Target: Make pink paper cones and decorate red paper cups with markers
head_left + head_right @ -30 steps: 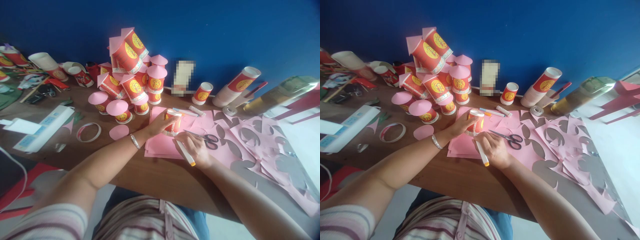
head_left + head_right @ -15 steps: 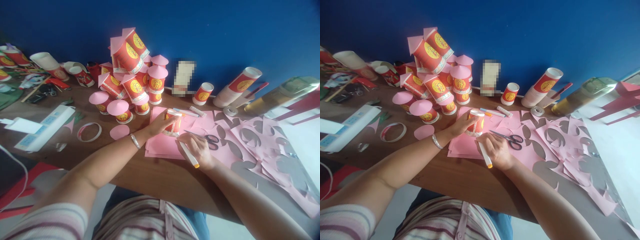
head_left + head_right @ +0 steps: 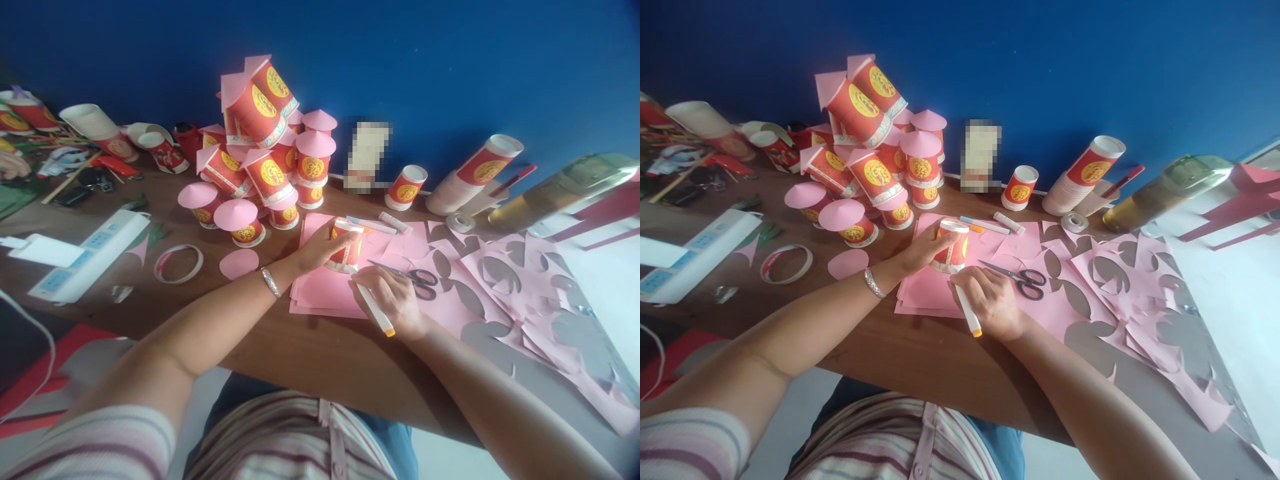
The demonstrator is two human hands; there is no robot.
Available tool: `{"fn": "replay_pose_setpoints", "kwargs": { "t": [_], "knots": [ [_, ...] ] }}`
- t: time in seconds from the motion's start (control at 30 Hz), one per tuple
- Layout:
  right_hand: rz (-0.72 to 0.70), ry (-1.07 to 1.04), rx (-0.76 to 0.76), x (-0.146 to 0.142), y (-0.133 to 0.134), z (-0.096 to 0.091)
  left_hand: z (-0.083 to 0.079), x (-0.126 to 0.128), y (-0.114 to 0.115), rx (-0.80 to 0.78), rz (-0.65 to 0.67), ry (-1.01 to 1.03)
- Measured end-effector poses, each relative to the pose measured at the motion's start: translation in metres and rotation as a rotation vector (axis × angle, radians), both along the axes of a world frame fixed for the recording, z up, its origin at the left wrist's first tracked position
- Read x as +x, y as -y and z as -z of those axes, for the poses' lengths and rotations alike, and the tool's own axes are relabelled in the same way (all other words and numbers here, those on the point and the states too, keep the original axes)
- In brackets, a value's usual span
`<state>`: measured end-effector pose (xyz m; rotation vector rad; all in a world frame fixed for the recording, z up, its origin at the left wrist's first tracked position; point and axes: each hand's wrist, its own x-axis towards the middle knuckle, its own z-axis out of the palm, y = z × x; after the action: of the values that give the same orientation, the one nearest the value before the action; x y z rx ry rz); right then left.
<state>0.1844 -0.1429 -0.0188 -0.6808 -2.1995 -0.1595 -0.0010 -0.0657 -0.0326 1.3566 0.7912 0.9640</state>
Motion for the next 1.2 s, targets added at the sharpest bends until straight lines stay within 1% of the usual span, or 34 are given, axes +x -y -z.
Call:
{"fn": "replay_pose_setpoints", "kwargs": {
  "t": [0.1, 0.43, 0.73, 0.97, 1.1, 1.2],
  "knots": [
    [-0.007, 0.004, -0.005, 0.0, 0.0, 0.0, 0.0, 0.0, 0.0, -0.006, 0.021, -0.001],
    [-0.011, 0.031, -0.035, -0.002, 0.003, 0.002, -0.002, 0.0, 0.0, 0.009, 0.024, 0.015],
    [-0.004, 0.048, -0.033, -0.001, 0.005, 0.002, -0.01, 0.002, 0.002, 0.014, 0.079, 0.043],
    [0.013, 0.027, -0.046, 0.002, 0.005, 0.004, -0.01, 0.002, 0.002, 0.021, 0.07, 0.037],
    [-0.008, -0.01, -0.043, 0.002, 0.006, 0.003, -0.009, 0.002, 0.003, -0.024, 0.033, 0.061],
    [-0.029, -0.019, -0.047, 0.003, 0.006, 0.003, -0.009, 0.002, 0.003, -0.018, 0.015, 0.066]
  ]
}}
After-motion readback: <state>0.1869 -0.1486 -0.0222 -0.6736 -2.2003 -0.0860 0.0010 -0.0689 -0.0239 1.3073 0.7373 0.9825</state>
